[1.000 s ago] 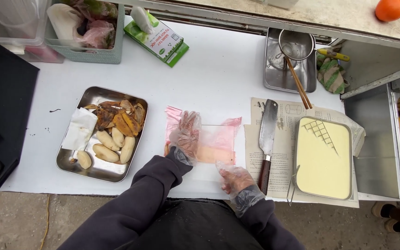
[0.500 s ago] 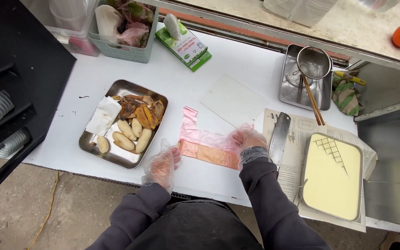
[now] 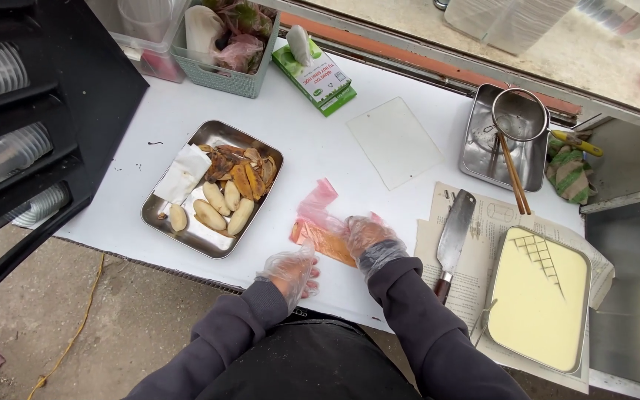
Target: Peeling bananas, wrapping them, dipping them in batter, and deep frying them in a commercial fryer.
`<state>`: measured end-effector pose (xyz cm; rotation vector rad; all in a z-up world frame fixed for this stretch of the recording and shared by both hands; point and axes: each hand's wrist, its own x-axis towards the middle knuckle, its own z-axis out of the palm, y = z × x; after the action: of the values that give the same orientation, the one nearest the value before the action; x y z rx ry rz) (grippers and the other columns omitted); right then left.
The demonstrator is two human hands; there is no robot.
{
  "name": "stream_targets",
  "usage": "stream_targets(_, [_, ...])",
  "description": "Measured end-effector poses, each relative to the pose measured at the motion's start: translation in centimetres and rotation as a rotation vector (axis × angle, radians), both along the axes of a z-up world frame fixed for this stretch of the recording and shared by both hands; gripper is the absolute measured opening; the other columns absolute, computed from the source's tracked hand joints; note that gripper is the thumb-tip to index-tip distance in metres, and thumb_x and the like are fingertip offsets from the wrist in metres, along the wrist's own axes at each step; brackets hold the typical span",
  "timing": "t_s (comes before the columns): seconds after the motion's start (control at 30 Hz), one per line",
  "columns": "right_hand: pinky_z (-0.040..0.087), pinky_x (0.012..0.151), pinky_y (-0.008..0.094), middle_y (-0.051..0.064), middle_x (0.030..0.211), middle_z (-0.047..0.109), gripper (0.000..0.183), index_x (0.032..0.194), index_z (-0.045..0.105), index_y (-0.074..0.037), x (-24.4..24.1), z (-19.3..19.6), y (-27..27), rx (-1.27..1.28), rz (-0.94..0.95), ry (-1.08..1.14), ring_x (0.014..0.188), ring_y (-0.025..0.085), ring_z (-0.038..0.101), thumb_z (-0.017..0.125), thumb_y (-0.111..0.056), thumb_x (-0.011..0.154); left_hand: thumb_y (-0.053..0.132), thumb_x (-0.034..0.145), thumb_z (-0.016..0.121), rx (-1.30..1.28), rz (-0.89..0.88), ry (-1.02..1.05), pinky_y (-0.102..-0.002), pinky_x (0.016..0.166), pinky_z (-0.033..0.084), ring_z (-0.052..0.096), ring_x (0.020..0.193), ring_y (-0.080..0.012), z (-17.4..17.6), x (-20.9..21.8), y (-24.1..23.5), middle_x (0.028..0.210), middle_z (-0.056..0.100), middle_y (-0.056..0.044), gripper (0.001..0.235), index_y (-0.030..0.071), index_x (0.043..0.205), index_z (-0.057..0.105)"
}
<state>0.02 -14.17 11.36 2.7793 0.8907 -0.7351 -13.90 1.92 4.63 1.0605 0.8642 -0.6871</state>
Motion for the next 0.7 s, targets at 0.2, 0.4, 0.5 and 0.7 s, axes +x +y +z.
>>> stream_targets(0.2, [0.046,0.107,0.029,0.008,0.120,0.070,0.027,0.107,0.064,-0.025,-2.5,10.3,1.5,0.158,-0.423,0.491,0.125,0.027,0.061,0.046,-0.037,0.092,0.061,0.097,0.064,-0.048,0.094,-0.093,-0.052,0.095,0.059,0.065,0.122,-0.0420,3.0,4.3,-2.9,0.142,0.062,-0.019,0.068,0.015,0.145,0.052])
stream_targets(0.4, [0.061,0.084,0.032,0.014,0.111,0.063,0.083,0.126,0.060,-0.012,-1.3,0.7,-1.2,0.002,0.006,-0.134,0.097,0.026,0.067,0.099,-0.045,0.060,0.030,0.111,0.039,0.179,0.110,-0.179,-0.029,0.089,0.054,0.067,0.095,-0.0193,12.6,8.3,-2.7,0.109,0.070,-0.003,0.035,0.012,0.125,0.066])
stream_targets(0.5, [0.057,0.094,0.035,0.012,0.117,0.068,0.063,0.124,0.064,-0.015,-2.6,3.0,-1.9,0.206,-0.368,0.003,0.109,0.028,0.066,0.080,-0.048,0.072,0.065,0.098,0.006,0.456,-0.480,-0.305,-0.044,0.123,0.036,0.044,0.146,-0.0392,24.5,6.2,-2.4,0.158,0.047,-0.017,0.085,0.017,0.162,0.033])
stream_targets(0.7, [0.066,0.066,0.030,0.014,0.090,0.083,0.023,0.090,0.069,0.000,0.1,-7.6,-7.5,1.379,-1.092,0.215,0.081,0.023,0.082,0.087,-0.011,0.079,0.021,0.107,0.042,1.365,-0.947,-0.532,-0.040,0.088,0.056,0.069,0.096,-0.0262,-9.7,11.8,-2.5,0.108,0.068,-0.008,0.026,0.014,0.126,0.059])
